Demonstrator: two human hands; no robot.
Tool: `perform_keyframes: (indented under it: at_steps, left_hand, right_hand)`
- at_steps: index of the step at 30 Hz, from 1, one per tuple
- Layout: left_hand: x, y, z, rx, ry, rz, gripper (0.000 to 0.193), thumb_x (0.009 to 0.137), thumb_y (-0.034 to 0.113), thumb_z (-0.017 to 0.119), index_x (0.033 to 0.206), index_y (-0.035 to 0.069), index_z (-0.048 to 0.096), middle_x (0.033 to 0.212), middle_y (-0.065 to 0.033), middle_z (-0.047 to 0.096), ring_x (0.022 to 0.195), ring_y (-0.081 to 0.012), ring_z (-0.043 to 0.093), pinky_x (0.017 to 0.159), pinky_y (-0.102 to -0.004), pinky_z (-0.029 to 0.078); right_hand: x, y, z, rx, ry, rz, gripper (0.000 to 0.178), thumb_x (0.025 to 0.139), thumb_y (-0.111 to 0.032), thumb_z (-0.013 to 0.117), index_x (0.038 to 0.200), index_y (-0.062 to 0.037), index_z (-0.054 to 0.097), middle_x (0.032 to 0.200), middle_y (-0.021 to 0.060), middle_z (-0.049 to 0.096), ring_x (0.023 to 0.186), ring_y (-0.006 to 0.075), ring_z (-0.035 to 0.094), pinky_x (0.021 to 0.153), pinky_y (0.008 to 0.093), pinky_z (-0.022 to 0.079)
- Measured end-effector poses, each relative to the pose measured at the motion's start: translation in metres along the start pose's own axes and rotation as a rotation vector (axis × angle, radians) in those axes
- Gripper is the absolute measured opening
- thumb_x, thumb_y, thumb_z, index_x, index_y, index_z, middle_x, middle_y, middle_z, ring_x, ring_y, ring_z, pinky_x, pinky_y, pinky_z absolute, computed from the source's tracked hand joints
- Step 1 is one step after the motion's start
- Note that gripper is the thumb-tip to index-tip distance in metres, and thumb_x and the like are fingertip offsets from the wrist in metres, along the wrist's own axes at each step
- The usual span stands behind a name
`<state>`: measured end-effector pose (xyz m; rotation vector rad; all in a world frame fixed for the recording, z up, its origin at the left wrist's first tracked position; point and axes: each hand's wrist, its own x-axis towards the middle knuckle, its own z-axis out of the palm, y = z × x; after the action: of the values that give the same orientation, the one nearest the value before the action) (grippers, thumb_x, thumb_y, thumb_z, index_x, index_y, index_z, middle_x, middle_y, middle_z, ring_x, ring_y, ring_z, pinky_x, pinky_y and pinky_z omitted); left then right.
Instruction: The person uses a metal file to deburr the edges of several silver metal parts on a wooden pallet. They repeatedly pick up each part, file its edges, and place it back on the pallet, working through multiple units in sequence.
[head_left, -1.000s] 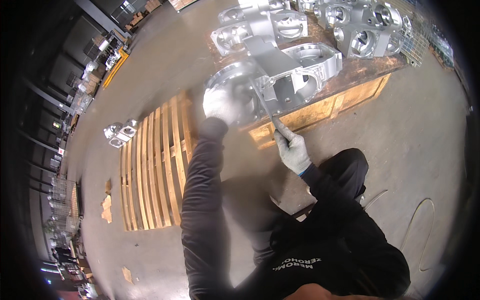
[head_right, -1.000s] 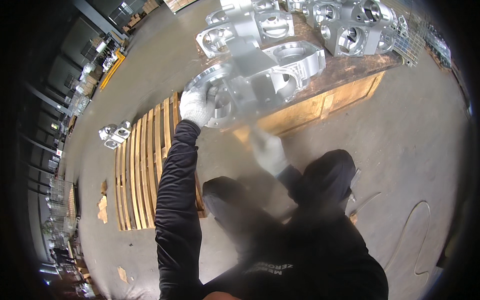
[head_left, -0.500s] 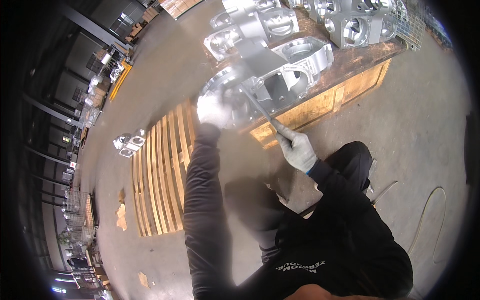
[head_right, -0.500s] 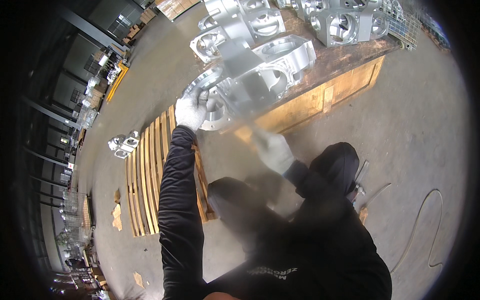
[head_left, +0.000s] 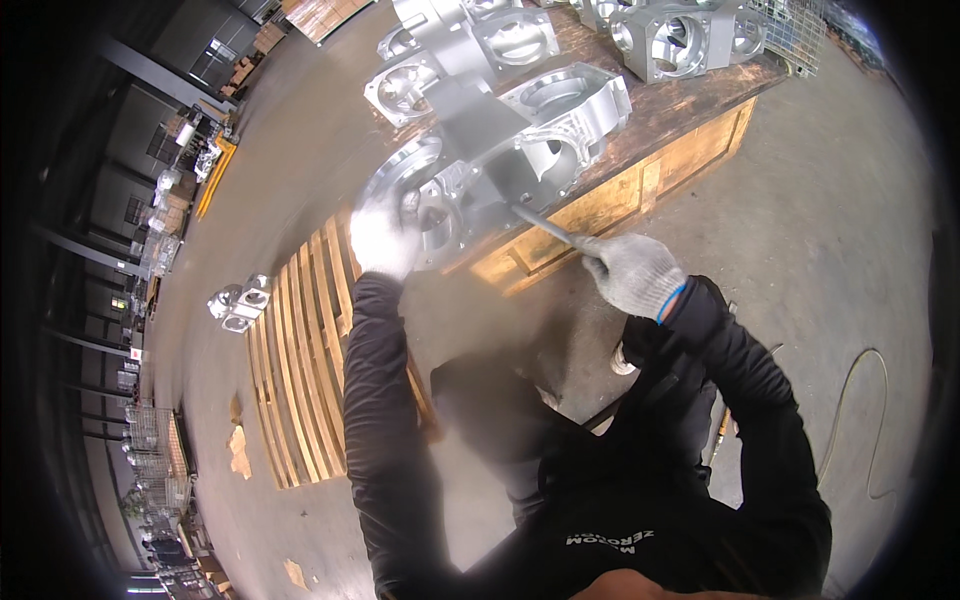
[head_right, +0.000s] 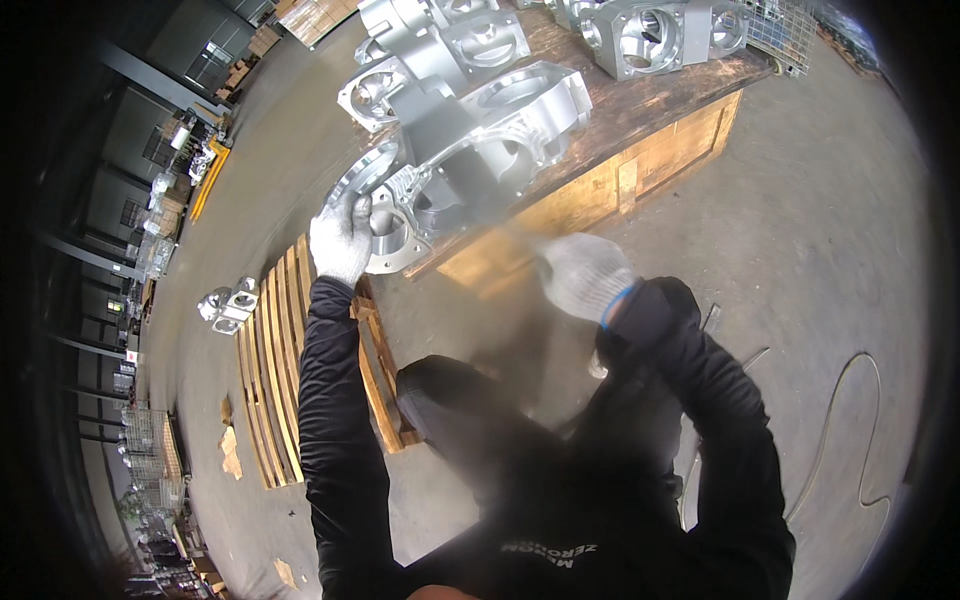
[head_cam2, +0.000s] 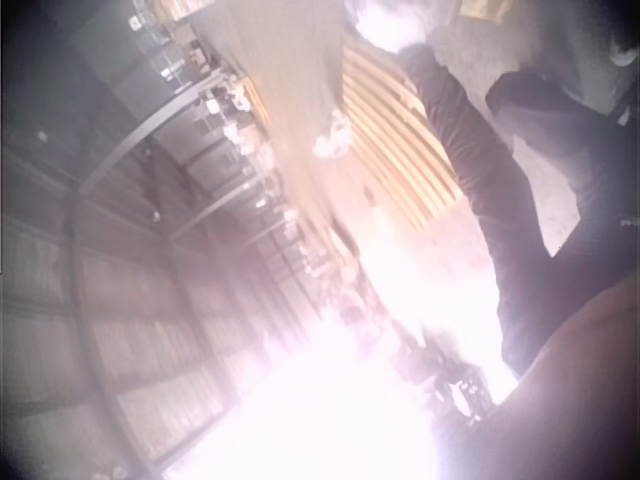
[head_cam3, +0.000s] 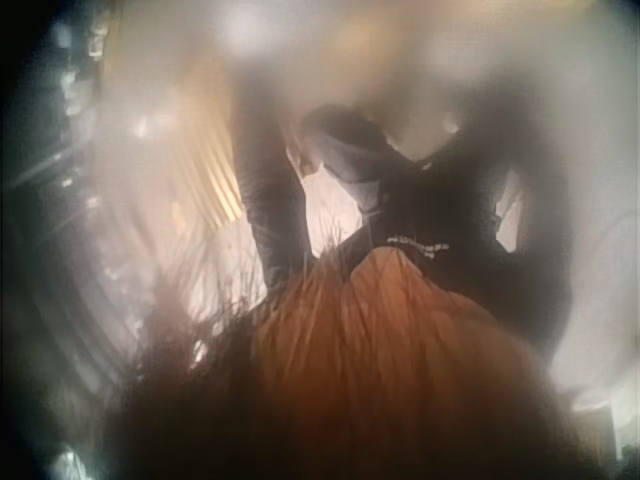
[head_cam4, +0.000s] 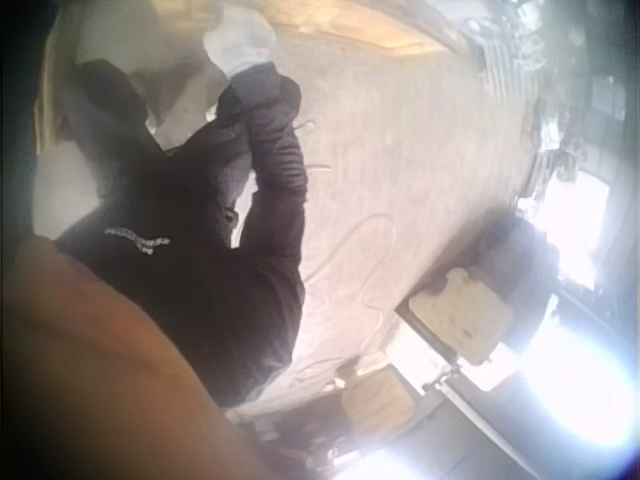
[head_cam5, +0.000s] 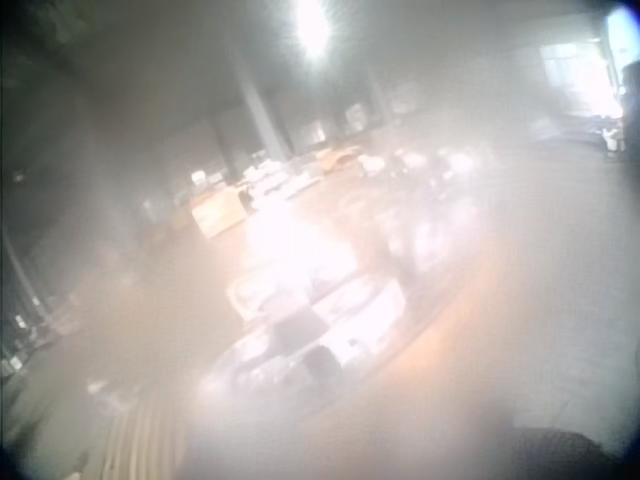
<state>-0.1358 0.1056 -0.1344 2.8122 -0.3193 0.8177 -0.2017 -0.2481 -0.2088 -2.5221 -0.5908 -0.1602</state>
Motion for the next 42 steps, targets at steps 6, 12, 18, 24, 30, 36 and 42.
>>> perform_keyframes:
  at_steps: [6,12,18,24,30,36,42]
  left_hand:
    - [-0.003,-0.004,0.004,0.086,0.031,0.034,0.024,0.102,0.029,0.064,0.110,0.009,0.074,0.100,-0.0224,0.074,0.094,-0.0445,0.071,0.085,-0.0520,0.055]
    - [-0.004,-0.009,0.010,0.057,0.102,0.062,0.026,0.103,0.032,0.063,0.107,0.009,0.074,0.098,-0.0217,0.074,0.095,-0.0434,0.071,0.085,-0.0520,0.055]
    - [-0.003,-0.009,0.009,0.043,0.082,0.053,0.028,0.104,0.033,0.062,0.104,0.008,0.074,0.094,-0.0220,0.073,0.088,-0.0441,0.071,0.079,-0.0520,0.057]
    - [-0.004,-0.008,0.006,0.009,0.107,0.083,0.028,0.102,0.033,0.064,0.106,0.008,0.076,0.093,-0.0214,0.074,0.088,-0.0436,0.072,0.079,-0.0520,0.057]
    - [-0.005,-0.007,0.013,0.082,0.130,0.049,0.025,0.099,0.031,0.064,0.099,0.008,0.073,0.097,-0.0168,0.074,0.094,-0.0403,0.070,0.083,-0.0496,0.054]
    - [-0.005,-0.009,0.014,0.064,0.107,0.045,0.031,0.097,0.032,0.062,0.116,0.011,0.073,0.106,-0.0165,0.076,0.103,-0.0369,0.070,0.095,-0.0476,0.051]
    - [-0.005,-0.008,0.019,0.093,0.123,0.006,0.035,0.100,0.036,0.059,0.113,0.007,0.074,0.102,-0.0167,0.075,0.099,-0.0378,0.070,0.093,-0.0474,0.051]
  right_hand:
    - [0.043,-0.009,-0.025,-0.158,-0.081,0.055,0.028,0.098,-0.022,0.061,0.119,-0.0131,0.076,0.083,0.0215,0.072,0.079,0.0426,0.072,0.075,0.0560,0.057]
    - [0.024,-0.015,-0.020,-0.106,-0.097,-0.019,0.035,0.094,-0.021,0.058,0.125,-0.0119,0.072,0.094,0.0238,0.074,0.087,0.0463,0.071,0.080,0.0559,0.057]
    - [0.022,-0.010,-0.008,-0.114,-0.098,-0.141,0.038,0.096,-0.018,0.062,0.132,-0.0116,0.071,0.081,0.0248,0.070,0.075,0.0454,0.069,0.067,0.0560,0.055]
    - [0.011,0.002,-0.007,-0.115,-0.025,-0.115,0.032,0.098,-0.016,0.060,0.127,-0.0080,0.070,0.084,0.0222,0.072,0.079,0.0447,0.070,0.071,0.0553,0.055]
    - [-0.049,0.054,0.000,1.010,0.249,0.199,0.047,0.111,-0.017,0.053,0.156,-0.0076,0.050,0.087,0.0067,0.063,0.065,0.0200,0.060,0.061,0.0329,0.050]
    - [0.059,0.094,-0.003,1.197,0.556,0.526,0.053,0.113,-0.026,0.051,0.163,-0.0127,0.043,0.071,-0.0004,0.057,0.046,0.0083,0.049,0.039,0.0248,0.039]
    - [0.112,0.076,-0.004,1.220,0.685,0.258,0.053,0.111,-0.024,0.057,0.161,-0.0126,0.046,0.068,-0.0007,0.057,0.045,0.0084,0.049,0.041,0.0236,0.042]
